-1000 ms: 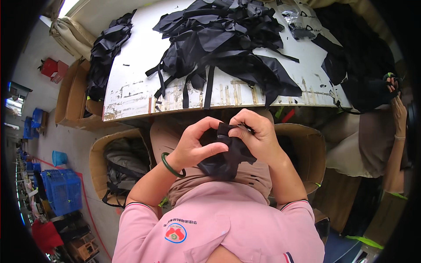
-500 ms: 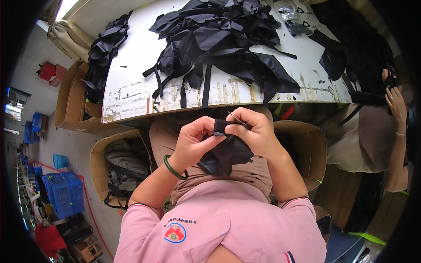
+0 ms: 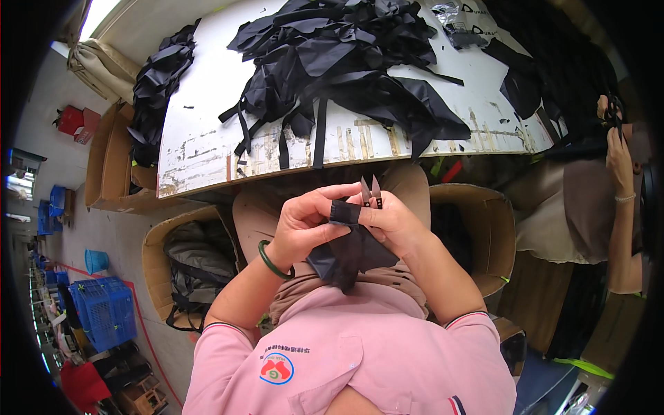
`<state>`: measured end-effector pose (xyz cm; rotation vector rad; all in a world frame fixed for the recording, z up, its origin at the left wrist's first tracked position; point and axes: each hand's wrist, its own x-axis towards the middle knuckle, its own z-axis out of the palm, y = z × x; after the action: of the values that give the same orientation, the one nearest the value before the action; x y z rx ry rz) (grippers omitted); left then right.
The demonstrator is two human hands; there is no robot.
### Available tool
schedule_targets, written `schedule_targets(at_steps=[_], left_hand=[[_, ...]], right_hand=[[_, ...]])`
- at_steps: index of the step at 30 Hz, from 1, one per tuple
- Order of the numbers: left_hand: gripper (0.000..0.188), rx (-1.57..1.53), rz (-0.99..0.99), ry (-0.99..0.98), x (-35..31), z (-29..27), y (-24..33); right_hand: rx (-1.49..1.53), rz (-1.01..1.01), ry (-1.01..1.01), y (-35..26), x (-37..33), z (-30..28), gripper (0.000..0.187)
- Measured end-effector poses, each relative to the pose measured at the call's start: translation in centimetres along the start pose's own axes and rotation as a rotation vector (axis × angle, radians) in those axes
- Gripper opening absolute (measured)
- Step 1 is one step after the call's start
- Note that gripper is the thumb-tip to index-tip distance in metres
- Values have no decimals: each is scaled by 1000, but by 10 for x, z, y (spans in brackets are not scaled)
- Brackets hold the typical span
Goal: Manually trim excess material from black fabric pieces using hand-held snips or scissors.
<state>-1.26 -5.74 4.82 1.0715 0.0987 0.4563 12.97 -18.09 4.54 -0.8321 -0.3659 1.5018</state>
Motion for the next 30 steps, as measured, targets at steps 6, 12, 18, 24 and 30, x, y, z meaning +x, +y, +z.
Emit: schedule_targets(at_steps=[6, 12, 18, 24, 30], left_hand=[[14, 264, 150, -110, -2, -10, -1], [16, 679, 298, -57, -2, -7, -2], [19, 737, 451, 122, 0, -9, -10], [17, 517, 394, 258, -1, -15, -12], [18, 568, 460, 264, -5, -15, -16]], right_hand=[[-158, 41, -20, -4, -4, 1, 20], [-718, -496, 371, -18, -9, 16, 33], [-846, -409, 324, 4, -3, 25, 39], [-937, -600, 284, 22, -8, 15, 37], [-338, -54, 41, 11, -21, 22, 31]])
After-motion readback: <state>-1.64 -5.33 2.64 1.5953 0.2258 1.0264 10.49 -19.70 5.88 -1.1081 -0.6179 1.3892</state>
